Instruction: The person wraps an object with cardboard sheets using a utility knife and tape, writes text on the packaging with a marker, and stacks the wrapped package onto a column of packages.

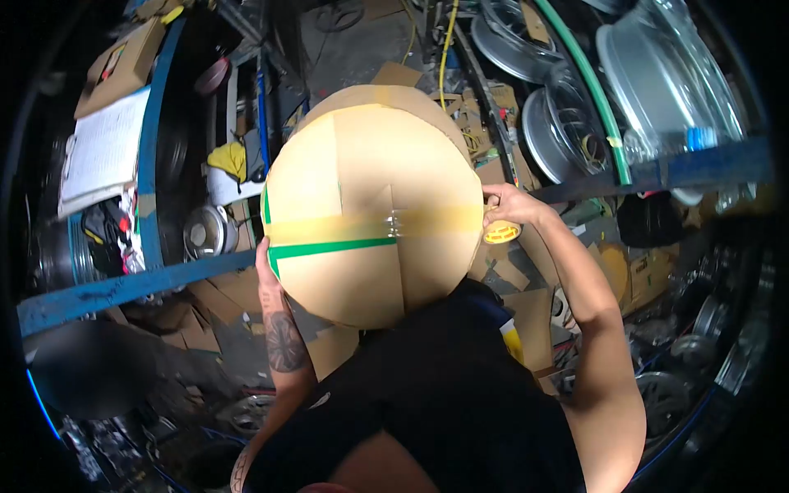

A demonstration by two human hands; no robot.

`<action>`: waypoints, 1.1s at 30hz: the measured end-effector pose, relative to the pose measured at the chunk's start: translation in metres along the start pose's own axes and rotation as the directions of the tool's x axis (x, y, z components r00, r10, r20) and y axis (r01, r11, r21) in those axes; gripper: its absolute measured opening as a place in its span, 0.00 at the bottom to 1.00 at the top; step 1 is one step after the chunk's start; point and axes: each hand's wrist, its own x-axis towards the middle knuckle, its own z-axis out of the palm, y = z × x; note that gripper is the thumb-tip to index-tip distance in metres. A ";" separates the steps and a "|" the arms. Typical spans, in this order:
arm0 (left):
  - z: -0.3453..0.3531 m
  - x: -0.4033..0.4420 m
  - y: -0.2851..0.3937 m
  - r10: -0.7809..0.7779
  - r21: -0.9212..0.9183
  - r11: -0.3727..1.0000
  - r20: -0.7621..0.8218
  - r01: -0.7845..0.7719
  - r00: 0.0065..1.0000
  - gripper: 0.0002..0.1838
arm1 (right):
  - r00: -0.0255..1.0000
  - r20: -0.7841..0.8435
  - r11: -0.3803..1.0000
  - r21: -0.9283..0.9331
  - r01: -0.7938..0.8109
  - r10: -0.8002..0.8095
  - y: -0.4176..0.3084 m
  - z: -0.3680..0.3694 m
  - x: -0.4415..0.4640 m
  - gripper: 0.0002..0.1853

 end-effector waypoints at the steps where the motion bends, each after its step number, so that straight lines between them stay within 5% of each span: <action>1: -0.002 -0.016 -0.025 0.140 0.039 0.990 -0.083 -0.138 0.987 0.30 | 1.000 0.011 0.999 -0.024 0.022 -0.022 0.007 0.001 0.006 0.36; 3: -0.008 -0.044 -0.085 0.405 0.159 0.913 -0.232 -0.376 0.884 0.35 | 0.996 0.012 0.991 -0.095 0.095 -0.094 0.017 0.003 0.018 0.37; 5: -0.011 -0.045 -0.133 0.516 0.251 0.856 -0.355 -0.452 0.780 0.36 | 0.998 0.033 0.992 -0.117 0.057 -0.054 0.000 0.008 0.024 0.36; 6: -0.011 -0.042 -0.152 0.491 0.232 0.871 -0.407 -0.433 0.770 0.36 | 0.999 0.030 0.992 -0.121 0.044 -0.041 -0.015 0.013 0.022 0.35; 7: -0.011 -0.042 -0.167 0.455 0.201 0.890 -0.443 -0.409 0.772 0.36 | 1.000 -0.011 0.979 -0.202 0.010 -0.012 -0.037 0.019 0.016 0.23; 10: -0.001 -0.061 -0.200 0.269 0.047 0.958 -0.500 -0.285 0.823 0.37 | 0.990 -0.072 0.921 -0.381 0.084 -0.120 -0.048 0.036 0.002 0.23; 14: 0.034 -0.117 -0.176 -0.022 -0.181 0.981 -0.471 -0.072 0.882 0.38 | 0.890 -0.302 0.934 -0.213 0.288 -0.343 -0.049 0.039 -0.007 0.22; 16: 0.089 -0.167 -0.102 -0.078 -0.147 0.989 -0.441 0.014 0.894 0.34 | 0.958 -0.194 0.954 -0.252 0.159 -0.211 -0.069 0.004 -0.008 0.26; 17: 0.080 -0.179 -0.074 -0.082 0.108 0.985 -0.386 0.134 0.919 0.34 | 0.955 -0.208 0.941 -0.308 0.140 -0.210 -0.088 -0.009 -0.008 0.25; 19: 0.074 -0.187 -0.001 0.070 0.687 0.695 -0.359 0.212 0.931 0.33 | 0.962 -0.198 0.939 -0.324 0.116 -0.187 -0.102 -0.036 0.009 0.26; 20: 0.104 -0.170 0.023 0.408 0.837 0.548 -0.258 -0.009 0.876 0.32 | 0.950 -0.199 0.957 -0.212 0.199 -0.241 -0.104 -0.044 0.023 0.25; 21: 0.135 -0.153 0.047 0.695 0.952 0.285 -0.125 -0.112 0.709 0.31 | 0.942 -0.207 0.960 -0.156 0.234 -0.263 -0.098 -0.047 0.048 0.20; 22: 0.172 -0.124 0.057 0.959 0.934 0.049 0.054 -0.353 0.278 0.30 | 0.934 -0.219 0.959 -0.093 0.266 -0.281 -0.095 -0.045 0.068 0.15; 23: 0.195 -0.093 0.074 0.920 0.857 -0.249 0.354 -0.450 0.165 0.29 | 0.946 -0.183 0.963 -0.093 0.254 -0.267 -0.104 -0.041 0.071 0.15; 25: 0.205 -0.078 0.094 0.746 0.667 -0.453 0.647 -0.591 0.158 0.28 | 0.959 -0.132 0.966 -0.098 0.240 -0.252 -0.136 -0.039 0.071 0.16; 26: 0.200 -0.074 0.105 0.675 0.646 -0.381 0.683 -0.661 0.278 0.28 | 0.961 -0.144 0.972 -0.032 0.232 -0.234 -0.140 -0.040 0.075 0.18; 28: 0.183 -0.045 0.114 0.790 0.718 0.062 0.389 -0.693 0.474 0.28 | 0.925 -0.208 0.948 -0.094 0.304 -0.318 -0.138 -0.045 0.095 0.26; 33: 0.247 0.023 0.188 0.803 0.925 -0.183 0.336 -0.332 0.492 0.34 | 0.889 -0.421 0.984 -0.052 0.171 -0.177 -0.174 -0.072 0.129 0.21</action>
